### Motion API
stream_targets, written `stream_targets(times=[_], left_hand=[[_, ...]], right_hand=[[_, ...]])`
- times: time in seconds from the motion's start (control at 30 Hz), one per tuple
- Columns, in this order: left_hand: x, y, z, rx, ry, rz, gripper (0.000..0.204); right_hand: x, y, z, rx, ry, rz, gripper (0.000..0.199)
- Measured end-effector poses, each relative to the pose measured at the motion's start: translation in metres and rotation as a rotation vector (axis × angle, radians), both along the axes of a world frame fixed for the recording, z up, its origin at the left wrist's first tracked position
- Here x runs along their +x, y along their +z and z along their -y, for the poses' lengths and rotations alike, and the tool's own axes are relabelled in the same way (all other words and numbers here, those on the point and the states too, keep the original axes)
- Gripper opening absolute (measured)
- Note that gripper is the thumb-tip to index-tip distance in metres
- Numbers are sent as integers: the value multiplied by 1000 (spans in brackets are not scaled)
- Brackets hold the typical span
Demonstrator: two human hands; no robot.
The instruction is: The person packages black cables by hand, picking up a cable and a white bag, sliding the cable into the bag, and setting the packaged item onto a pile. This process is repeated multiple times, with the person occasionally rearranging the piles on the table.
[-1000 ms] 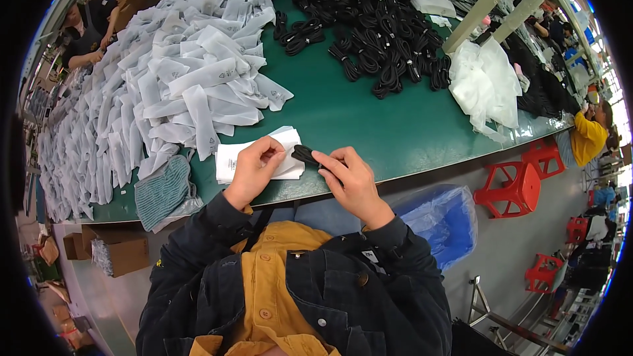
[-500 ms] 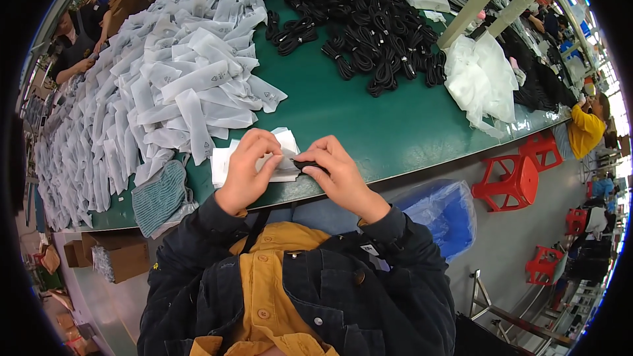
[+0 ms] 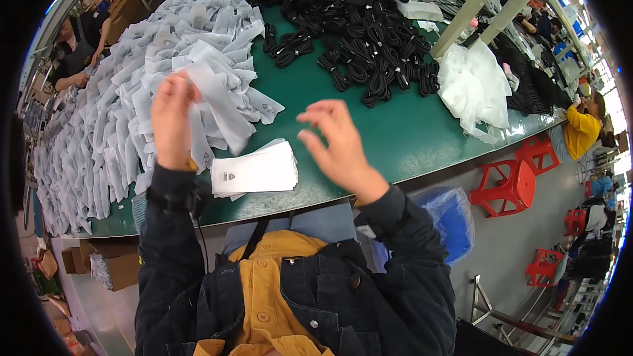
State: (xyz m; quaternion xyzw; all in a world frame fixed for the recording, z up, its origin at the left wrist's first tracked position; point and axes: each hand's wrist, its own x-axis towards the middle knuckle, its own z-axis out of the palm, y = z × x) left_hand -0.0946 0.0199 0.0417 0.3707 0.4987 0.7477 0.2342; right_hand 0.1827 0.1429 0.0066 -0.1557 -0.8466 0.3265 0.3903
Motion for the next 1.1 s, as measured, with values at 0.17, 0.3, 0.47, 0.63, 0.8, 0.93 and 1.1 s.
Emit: stream_targets(times=[0.17,0.3,0.47,0.63,0.8,0.93,1.1], left_hand=[[30,3,27,-233,160,-752,62],[81,-49,62,-481,-251,-1090,93],[89,-77,53,-593,-175,-1322,97],[88,-80,61,-519,-201,-1267,96],[91,-74,77,-548,-247,-1256,94],[95,-73,82,-552,-226,-1253,94],[112,-64,78,-466,-79,-1172,71]], right_hand=[[24,-23,-119,351,-551,203,44],[24,-21,-186,462,-854,354,61],[40,-39,-266,349,-988,470,73],[23,-41,-259,86,-777,480,74],[16,-60,-206,217,-784,505,72],[13,-63,-161,248,-759,513,69],[14,-61,-127,257,-695,536,64]])
